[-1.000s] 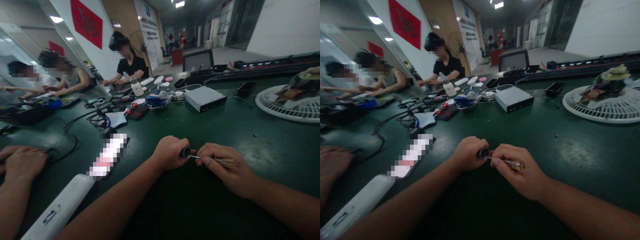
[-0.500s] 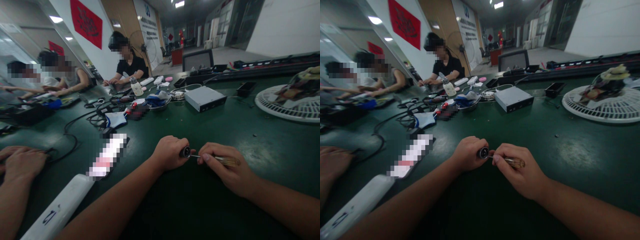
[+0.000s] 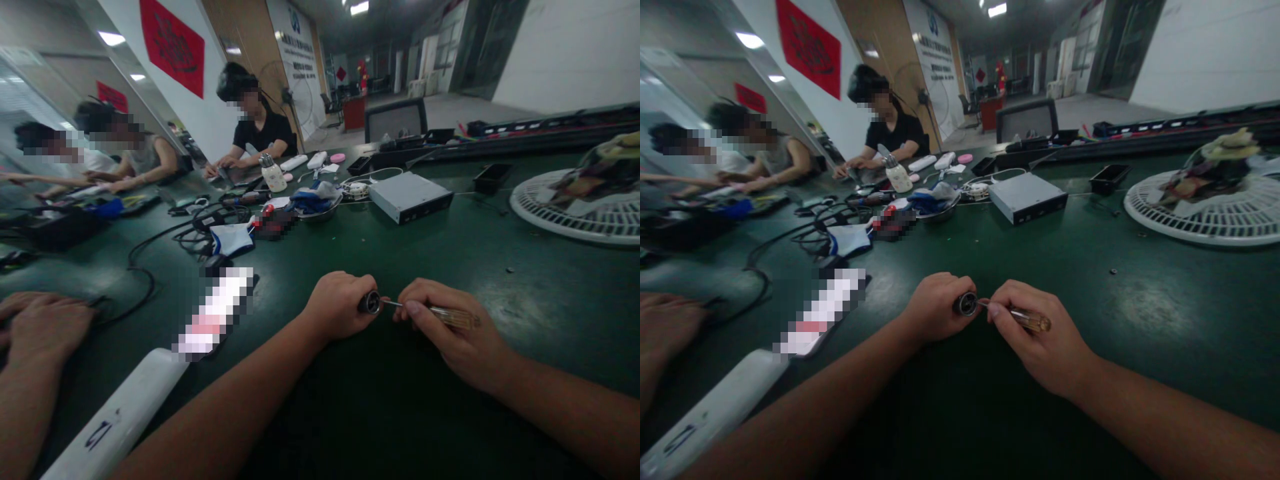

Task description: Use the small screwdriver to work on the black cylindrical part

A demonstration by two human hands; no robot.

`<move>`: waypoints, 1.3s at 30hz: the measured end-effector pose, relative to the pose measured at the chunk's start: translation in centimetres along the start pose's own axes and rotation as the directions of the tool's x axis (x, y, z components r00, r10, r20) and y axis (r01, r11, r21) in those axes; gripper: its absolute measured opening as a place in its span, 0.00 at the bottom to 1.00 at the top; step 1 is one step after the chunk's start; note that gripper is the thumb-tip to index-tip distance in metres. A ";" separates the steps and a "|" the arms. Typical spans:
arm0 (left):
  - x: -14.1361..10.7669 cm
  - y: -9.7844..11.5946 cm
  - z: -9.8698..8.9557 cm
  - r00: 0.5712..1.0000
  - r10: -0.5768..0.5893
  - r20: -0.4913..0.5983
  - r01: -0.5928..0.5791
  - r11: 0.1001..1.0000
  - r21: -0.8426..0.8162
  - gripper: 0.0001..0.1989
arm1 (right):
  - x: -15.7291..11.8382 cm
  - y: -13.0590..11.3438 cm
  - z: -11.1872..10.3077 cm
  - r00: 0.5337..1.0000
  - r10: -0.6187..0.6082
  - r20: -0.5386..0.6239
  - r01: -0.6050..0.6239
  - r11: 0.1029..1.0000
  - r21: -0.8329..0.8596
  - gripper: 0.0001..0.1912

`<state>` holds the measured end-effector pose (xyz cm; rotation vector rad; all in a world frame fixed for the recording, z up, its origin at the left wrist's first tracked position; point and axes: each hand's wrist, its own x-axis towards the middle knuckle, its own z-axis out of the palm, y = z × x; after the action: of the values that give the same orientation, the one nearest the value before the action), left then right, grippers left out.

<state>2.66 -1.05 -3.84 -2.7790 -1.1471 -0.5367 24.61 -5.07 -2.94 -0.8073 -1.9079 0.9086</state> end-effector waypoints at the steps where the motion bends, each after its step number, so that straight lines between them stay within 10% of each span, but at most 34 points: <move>1: 0.0 0.0 0.0 1.000 -0.004 -0.001 0.004 1.000 0.001 0.09 | 0.0 0.0 0.0 1.000 -0.009 0.004 0.009 1.000 0.011 0.09; 39: 0.0 0.0 0.1 1.000 0.009 -0.018 -0.008 1.000 0.007 0.13 | -0.1 0.0 0.0 1.000 -0.005 0.018 0.005 1.000 0.014 0.12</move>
<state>2.68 -1.03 -3.97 -2.7657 -1.1309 -0.5549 24.68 -5.14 -2.99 -0.7880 -1.9166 0.9283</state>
